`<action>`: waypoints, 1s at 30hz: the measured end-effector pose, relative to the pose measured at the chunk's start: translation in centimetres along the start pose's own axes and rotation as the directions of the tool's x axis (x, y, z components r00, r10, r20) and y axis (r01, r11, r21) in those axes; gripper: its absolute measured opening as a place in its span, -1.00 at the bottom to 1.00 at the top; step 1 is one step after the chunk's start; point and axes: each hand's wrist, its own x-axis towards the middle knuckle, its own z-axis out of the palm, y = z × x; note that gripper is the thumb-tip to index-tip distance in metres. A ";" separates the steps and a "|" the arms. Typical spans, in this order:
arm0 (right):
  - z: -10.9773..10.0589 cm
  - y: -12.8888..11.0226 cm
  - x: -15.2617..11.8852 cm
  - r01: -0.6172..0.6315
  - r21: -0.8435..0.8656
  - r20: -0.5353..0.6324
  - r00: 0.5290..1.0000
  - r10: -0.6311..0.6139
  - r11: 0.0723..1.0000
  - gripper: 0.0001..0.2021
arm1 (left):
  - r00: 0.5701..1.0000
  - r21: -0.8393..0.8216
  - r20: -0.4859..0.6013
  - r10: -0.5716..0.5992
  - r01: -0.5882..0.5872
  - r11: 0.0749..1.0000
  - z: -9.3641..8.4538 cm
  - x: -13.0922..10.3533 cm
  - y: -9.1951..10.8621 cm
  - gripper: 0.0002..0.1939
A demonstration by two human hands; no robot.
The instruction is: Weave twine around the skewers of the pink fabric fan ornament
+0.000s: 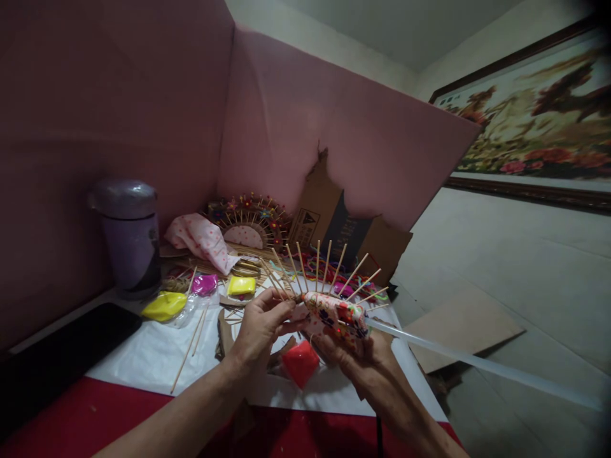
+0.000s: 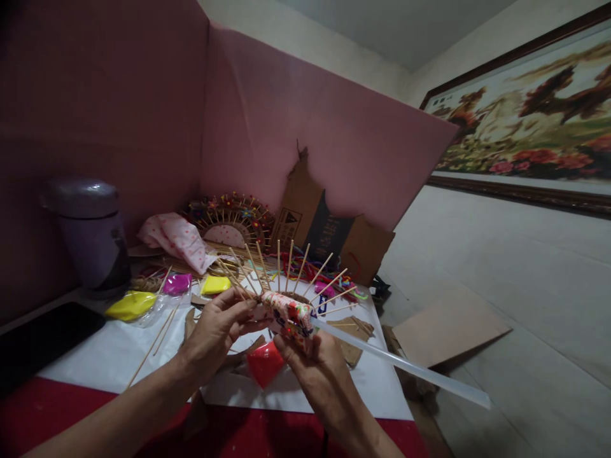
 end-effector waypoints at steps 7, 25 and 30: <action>0.0 0.0 -0.1 0.021 -0.017 0.001 1.000 -0.021 1.000 -0.64 | 1.000 0.014 -0.009 0.004 -0.004 1.000 0.0 -0.1 -0.1 -0.83; 0.3 0.0 -0.1 -0.012 -0.017 0.018 1.000 0.012 1.000 -0.62 | 1.000 0.005 0.005 0.008 -0.008 1.000 0.0 -0.1 -0.1 -0.85; 0.2 -0.2 -0.1 0.001 -0.009 -0.005 1.000 -0.001 1.000 -0.59 | 1.000 0.020 0.003 -0.002 0.002 1.000 0.2 -0.3 0.1 -0.85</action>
